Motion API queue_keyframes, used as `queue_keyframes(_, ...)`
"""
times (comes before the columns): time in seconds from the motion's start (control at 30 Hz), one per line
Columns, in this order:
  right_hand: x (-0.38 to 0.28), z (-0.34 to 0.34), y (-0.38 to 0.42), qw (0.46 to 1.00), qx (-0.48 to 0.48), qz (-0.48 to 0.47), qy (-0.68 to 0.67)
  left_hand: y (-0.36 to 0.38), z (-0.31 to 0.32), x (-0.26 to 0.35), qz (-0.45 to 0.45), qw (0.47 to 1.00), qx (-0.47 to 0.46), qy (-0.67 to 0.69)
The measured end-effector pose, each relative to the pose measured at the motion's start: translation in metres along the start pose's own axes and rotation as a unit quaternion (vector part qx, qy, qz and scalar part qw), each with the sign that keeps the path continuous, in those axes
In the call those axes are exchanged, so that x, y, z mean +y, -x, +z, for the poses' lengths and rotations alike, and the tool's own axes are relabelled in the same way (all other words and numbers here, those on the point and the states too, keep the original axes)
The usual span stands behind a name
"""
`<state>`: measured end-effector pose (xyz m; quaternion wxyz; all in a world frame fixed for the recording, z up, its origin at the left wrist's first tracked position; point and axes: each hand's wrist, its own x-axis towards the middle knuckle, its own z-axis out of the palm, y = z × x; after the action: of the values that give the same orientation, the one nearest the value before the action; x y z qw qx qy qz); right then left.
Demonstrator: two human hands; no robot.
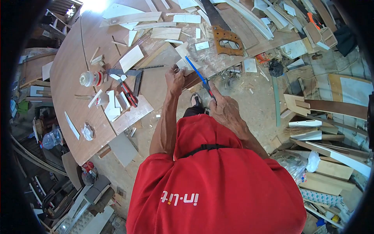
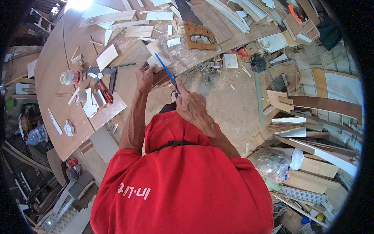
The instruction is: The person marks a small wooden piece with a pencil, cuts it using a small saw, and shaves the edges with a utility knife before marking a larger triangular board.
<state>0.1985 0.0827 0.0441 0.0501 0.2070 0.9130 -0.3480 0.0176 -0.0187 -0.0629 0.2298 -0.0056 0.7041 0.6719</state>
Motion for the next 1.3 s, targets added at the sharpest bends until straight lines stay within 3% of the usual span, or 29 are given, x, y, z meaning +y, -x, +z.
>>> queue_keyframes(0.07, 0.001, -0.003, 0.001, 1.0, -0.006, -0.003, 0.009, 0.001, 0.003, 0.001, -0.024, 0.996, -0.003, 0.084)
queue_keyframes(0.37, 0.004, -0.004, 0.0, 0.999, -0.028, -0.004, 0.03, -0.016, -0.006, -0.018, -0.007, 1.0, -0.025, 0.011)
queue_keyframes(0.7, 0.005, -0.007, -0.002, 0.999, -0.037, -0.005, 0.025, -0.01, 0.0, -0.006, -0.009, 1.0, -0.005, 0.027)
queue_keyframes(0.87, 0.008, 0.008, -0.004, 0.999, -0.022, -0.01, 0.036, -0.01, -0.003, -0.003, 0.061, 0.989, 0.002, -0.137)
queue_keyframes(1.0, -0.002, 0.004, -0.007, 0.998, -0.031, -0.016, 0.058, -0.005, 0.005, 0.007, 0.016, 0.999, 0.015, -0.045)
queue_keyframes(1.1, -0.005, 0.001, -0.008, 0.998, -0.036, -0.008, 0.053, -0.014, 0.0, 0.002, 0.04, 0.996, -0.009, -0.082)
queue_keyframes(1.17, -0.003, 0.001, -0.009, 0.997, -0.043, -0.005, 0.057, -0.021, -0.005, -0.001, 0.062, 0.972, -0.027, -0.227)
queue_keyframes(1.3, 0.002, 0.004, -0.011, 0.996, -0.052, 0.006, 0.066, -0.024, -0.005, 0.016, 0.061, 0.93, -0.04, -0.361)
